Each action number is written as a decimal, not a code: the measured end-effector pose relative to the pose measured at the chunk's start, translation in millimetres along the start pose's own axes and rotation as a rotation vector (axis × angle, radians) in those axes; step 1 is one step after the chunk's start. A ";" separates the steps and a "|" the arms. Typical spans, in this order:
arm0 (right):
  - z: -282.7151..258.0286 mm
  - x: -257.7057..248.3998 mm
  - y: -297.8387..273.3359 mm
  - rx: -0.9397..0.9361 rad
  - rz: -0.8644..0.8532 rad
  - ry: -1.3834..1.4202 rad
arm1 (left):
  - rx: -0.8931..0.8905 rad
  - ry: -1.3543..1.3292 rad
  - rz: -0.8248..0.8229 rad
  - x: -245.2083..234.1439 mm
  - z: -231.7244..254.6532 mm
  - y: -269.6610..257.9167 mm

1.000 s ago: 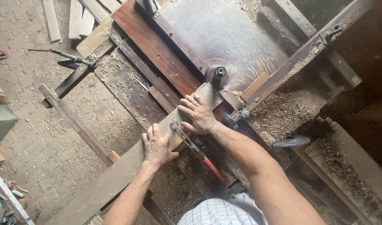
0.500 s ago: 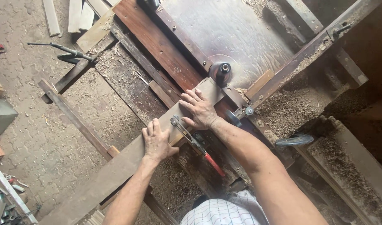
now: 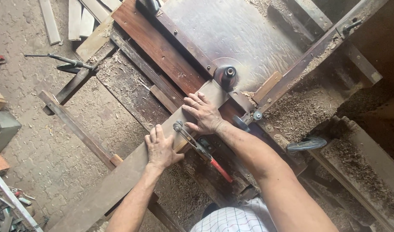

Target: Shaping the edges of wooden boards using a woodworking shaper machine.

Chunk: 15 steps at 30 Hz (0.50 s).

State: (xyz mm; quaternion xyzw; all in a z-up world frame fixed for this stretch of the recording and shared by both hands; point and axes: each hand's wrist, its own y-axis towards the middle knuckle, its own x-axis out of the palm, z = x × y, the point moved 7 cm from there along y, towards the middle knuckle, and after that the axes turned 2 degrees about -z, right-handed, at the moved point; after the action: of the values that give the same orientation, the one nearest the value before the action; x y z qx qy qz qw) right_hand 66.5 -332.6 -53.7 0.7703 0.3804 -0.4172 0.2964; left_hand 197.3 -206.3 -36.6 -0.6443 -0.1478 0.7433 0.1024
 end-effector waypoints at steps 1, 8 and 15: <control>-2.1 0.9 0.2 -0.007 -0.017 0.013 | 0.016 -0.014 0.064 -5.8 1.4 -2.8; -1.2 -0.5 4.2 0.006 0.014 0.013 | -0.018 -0.001 -0.034 -4.6 -2.0 1.3; 0.7 5.3 9.8 0.007 0.007 0.021 | -0.043 -0.007 -0.059 0.1 -8.9 5.9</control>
State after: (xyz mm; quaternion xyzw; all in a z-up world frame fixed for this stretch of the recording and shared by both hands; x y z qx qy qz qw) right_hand 76.3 -336.5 -57.2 0.7770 0.3795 -0.4094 0.2909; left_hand 206.3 -211.0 -39.9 -0.6392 -0.1831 0.7388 0.1099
